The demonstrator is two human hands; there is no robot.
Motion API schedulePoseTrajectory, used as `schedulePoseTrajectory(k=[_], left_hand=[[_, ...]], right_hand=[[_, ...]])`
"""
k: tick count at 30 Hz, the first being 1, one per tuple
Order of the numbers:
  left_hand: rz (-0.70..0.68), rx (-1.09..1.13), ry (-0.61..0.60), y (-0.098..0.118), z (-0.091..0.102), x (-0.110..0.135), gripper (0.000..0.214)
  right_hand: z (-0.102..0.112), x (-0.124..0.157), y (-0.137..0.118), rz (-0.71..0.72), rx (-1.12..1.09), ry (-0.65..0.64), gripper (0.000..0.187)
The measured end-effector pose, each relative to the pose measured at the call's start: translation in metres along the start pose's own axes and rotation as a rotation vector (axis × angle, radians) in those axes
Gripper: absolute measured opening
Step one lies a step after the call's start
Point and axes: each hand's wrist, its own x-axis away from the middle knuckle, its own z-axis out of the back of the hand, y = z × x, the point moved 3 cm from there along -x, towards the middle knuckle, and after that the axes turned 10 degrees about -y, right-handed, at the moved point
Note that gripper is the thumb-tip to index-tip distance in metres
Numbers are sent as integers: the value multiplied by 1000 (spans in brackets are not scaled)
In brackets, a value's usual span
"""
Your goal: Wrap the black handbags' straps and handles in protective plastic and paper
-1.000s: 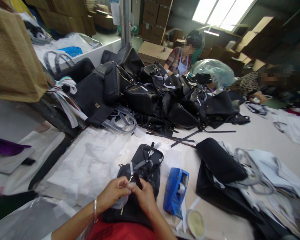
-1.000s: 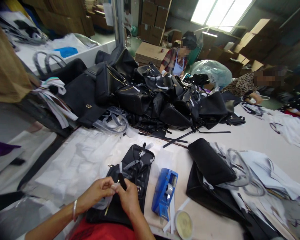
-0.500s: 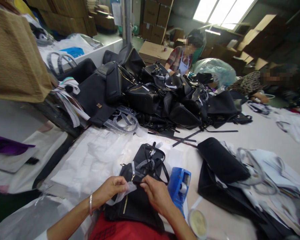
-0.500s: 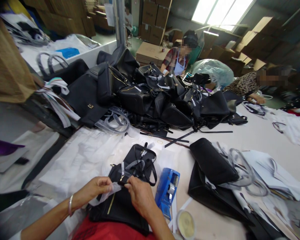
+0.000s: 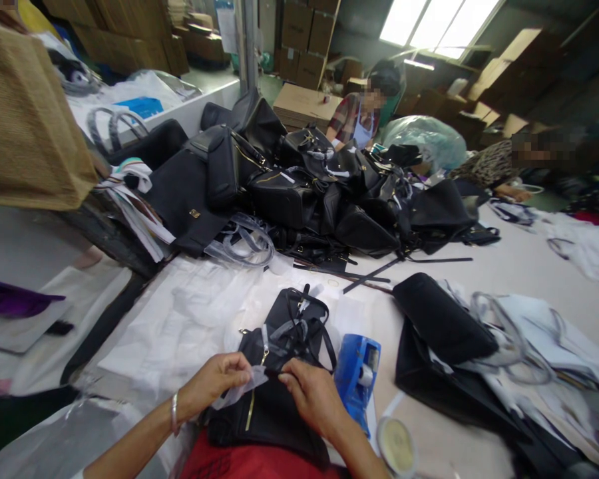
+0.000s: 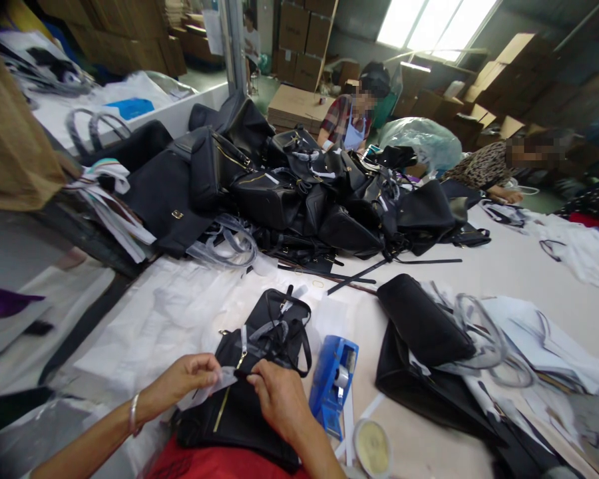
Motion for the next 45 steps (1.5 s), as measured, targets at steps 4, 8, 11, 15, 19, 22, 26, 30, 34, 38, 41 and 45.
schedulePoseTrajectory(k=[4,8,11,15,19,22,26,30,34,38,41,45], left_hand=[[-7,13,-26,0,0,2,28],[-14,9,-45,1,1,3,25],[-26,-3,-64,1,0,3,25],[-34,-14,-40,-1,1,1,25],[-14,-14,-20,-4,3,0,28],[-4,0,-49,-4,2,0,30],[3,21,-81,-5,0,0,30],[-8,4,-77,-7,0,-1,28],[-24,-32,-40,-8,1,-1,26],[-35,-96,-40,-8,-1,0,27],[-31,-115,-62,-7,-3,0,29],[-24,-132,-48,-7,-8,0,30]], right_hand=[[0,0,3,-10,-7,-2,14],[-1,0,5,-17,-5,-6,13],[-1,0,3,-10,-11,-30,13],[1,3,-2,25,-21,-71,13],[4,4,-5,39,-10,-85,12],[4,2,-4,32,0,-77,12],[0,0,-2,18,-3,-59,13],[-3,1,1,-19,12,-46,13],[-4,3,0,-9,16,-88,14],[-3,1,0,-18,8,-143,16],[-4,-1,-1,-3,-12,-199,18],[-5,-6,-4,51,-14,-216,16]])
